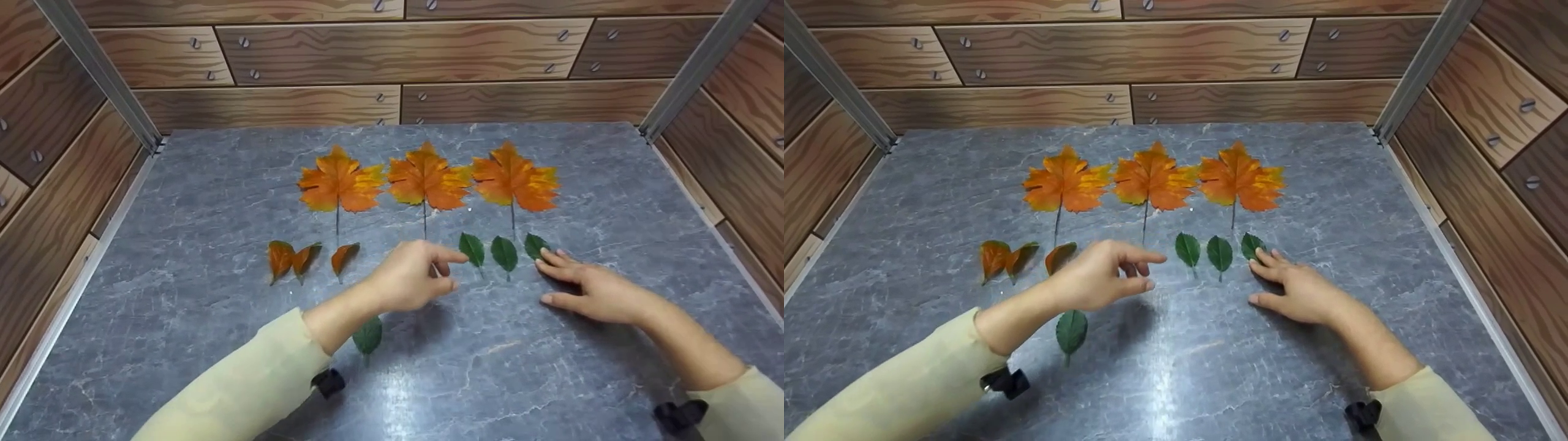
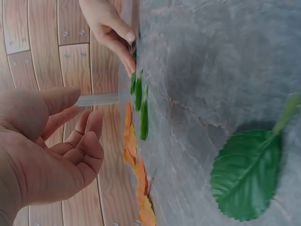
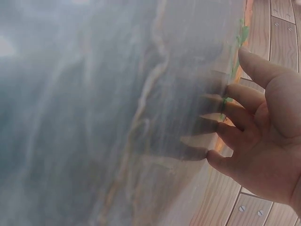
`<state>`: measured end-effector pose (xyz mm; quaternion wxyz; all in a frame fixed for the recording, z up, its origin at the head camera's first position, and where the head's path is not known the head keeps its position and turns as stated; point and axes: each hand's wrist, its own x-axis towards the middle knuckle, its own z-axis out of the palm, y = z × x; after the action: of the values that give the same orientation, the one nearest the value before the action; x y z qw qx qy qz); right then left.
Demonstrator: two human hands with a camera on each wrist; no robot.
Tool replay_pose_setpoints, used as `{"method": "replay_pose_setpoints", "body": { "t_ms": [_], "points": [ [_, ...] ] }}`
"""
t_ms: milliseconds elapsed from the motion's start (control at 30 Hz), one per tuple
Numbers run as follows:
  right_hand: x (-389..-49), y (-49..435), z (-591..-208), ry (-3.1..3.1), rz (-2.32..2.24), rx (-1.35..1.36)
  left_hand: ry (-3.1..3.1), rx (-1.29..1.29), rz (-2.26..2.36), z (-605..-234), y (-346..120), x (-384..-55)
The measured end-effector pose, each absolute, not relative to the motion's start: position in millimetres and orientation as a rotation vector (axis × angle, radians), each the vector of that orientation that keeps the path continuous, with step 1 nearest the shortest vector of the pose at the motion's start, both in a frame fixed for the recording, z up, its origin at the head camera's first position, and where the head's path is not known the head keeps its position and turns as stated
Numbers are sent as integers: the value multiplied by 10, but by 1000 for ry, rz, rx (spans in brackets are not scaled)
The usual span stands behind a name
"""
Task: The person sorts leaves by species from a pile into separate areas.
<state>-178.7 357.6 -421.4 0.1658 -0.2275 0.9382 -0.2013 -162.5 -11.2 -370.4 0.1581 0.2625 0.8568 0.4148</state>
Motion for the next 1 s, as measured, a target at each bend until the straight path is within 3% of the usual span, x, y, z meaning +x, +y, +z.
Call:
{"method": "replay_pose_setpoints", "body": {
  "t_ms": [667, 1000],
  "points": [
    [-1779, 3570, -4213, 2677, -578, -651, 2575, 773, 1133, -3929, -803, -1326],
    [-1770, 3565, -4212, 2675, -575, -655, 2636, 625, 1025, -4142, -1021, -1154]
  ]
}}
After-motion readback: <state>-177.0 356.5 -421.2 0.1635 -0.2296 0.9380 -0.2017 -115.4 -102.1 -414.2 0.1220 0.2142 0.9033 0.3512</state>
